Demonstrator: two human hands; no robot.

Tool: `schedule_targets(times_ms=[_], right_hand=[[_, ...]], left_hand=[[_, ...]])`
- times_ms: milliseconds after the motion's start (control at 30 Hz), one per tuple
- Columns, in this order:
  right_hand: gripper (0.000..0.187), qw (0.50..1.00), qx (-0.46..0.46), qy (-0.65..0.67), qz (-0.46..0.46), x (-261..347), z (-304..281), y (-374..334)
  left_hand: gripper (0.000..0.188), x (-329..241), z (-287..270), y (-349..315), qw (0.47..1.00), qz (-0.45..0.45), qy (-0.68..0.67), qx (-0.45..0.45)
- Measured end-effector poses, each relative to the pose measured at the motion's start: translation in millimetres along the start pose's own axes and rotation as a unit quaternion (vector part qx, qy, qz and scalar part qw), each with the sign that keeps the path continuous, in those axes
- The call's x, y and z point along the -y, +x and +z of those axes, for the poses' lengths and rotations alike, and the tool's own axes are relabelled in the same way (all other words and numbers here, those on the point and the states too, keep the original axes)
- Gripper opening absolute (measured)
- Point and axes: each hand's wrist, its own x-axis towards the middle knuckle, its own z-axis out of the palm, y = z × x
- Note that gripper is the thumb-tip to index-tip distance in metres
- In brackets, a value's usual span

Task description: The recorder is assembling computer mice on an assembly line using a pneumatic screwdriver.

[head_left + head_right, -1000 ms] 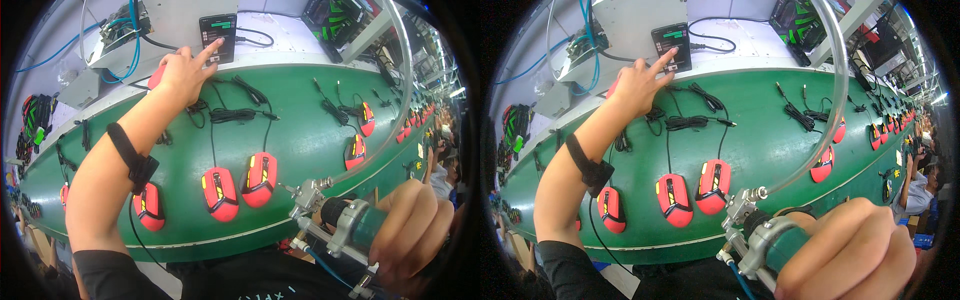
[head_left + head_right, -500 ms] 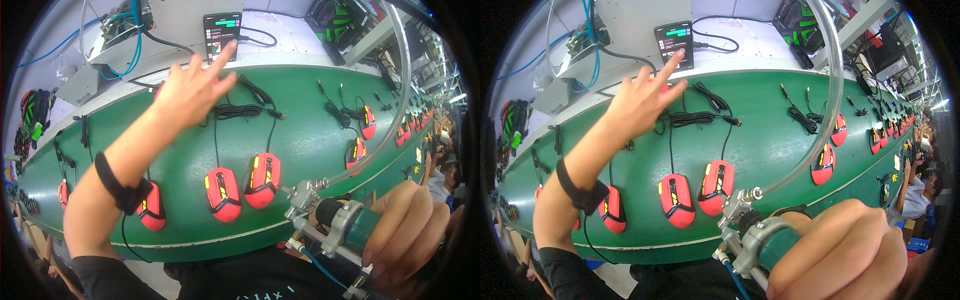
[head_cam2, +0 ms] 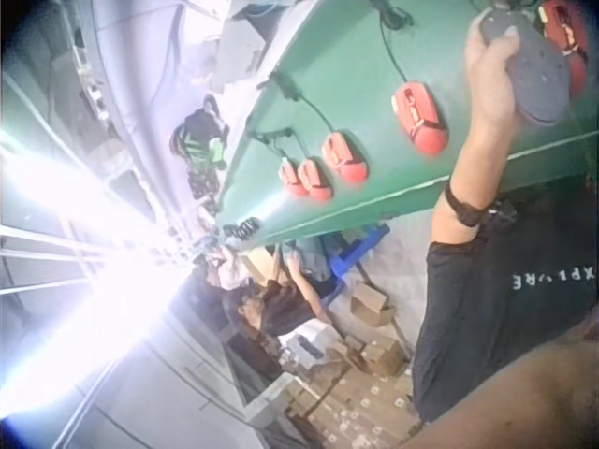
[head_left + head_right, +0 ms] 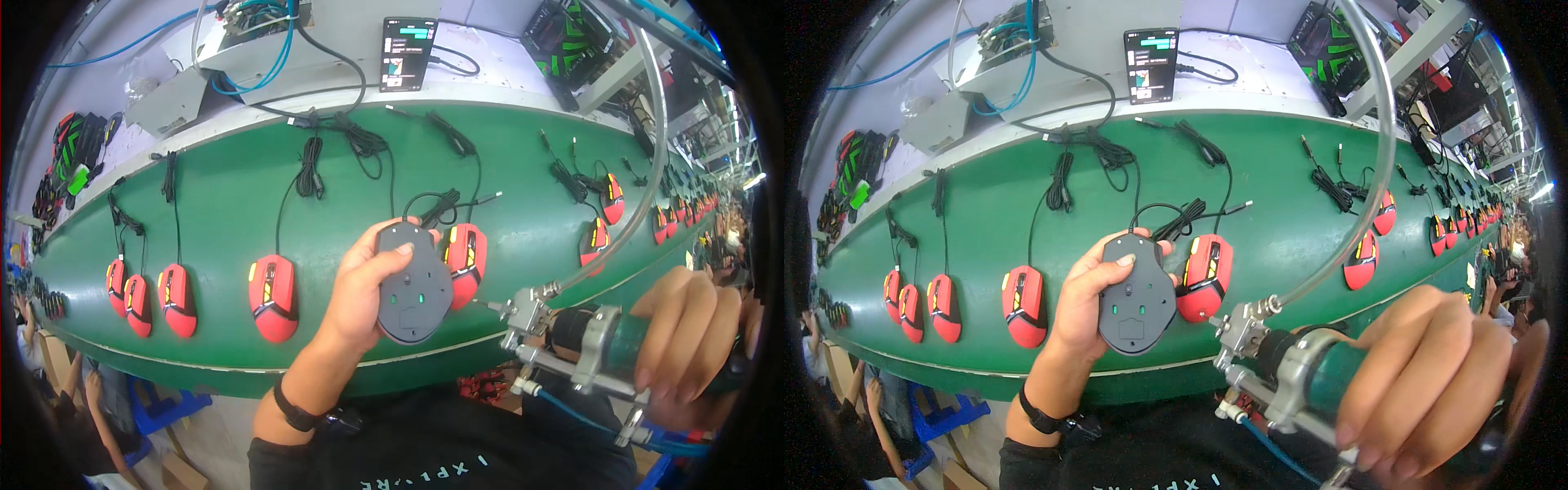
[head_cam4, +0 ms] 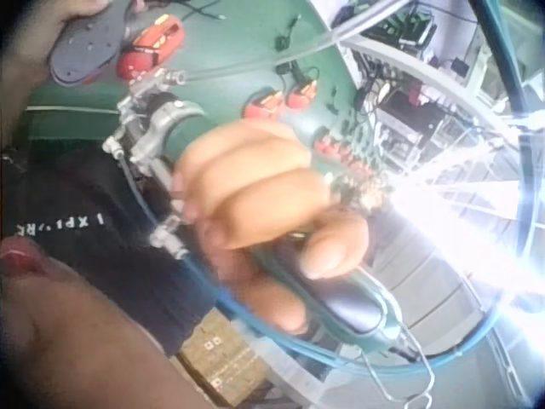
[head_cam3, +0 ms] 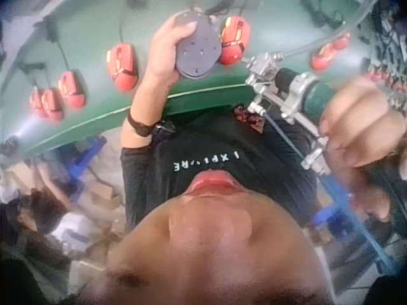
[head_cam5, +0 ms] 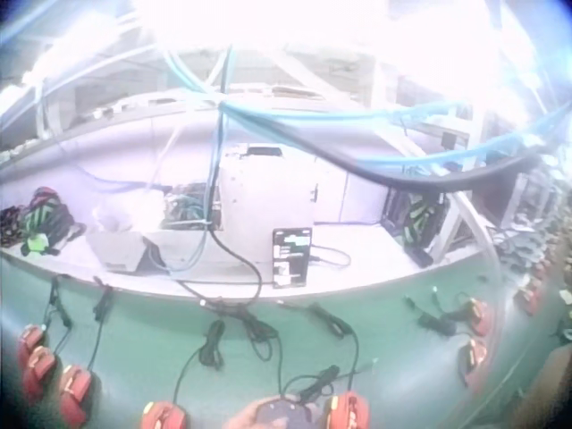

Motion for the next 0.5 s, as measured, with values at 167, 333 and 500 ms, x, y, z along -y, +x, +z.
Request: schedule_targets(times_ms=[167,333,500], right_hand=[[0.009,0.996,-0.022,-0.076,0.052,1.0,5.8,-1.5],[0.011,0.996,-0.018,-0.057,0.072,-8.0,10.0,4.5],[0.018,0.996,-0.03,-0.052,0.068,-14.0,13.0,3.1]], left_hand=[[0.046,13.1,-1.3,-15.4,0.996,0.068,0.046,0.025],[0.047,18.9,-8.3,-18.6,0.993,0.086,0.063,0.045],[0.044,13.2,-10.5,-24.9,0.994,0.072,0.064,0.055]])
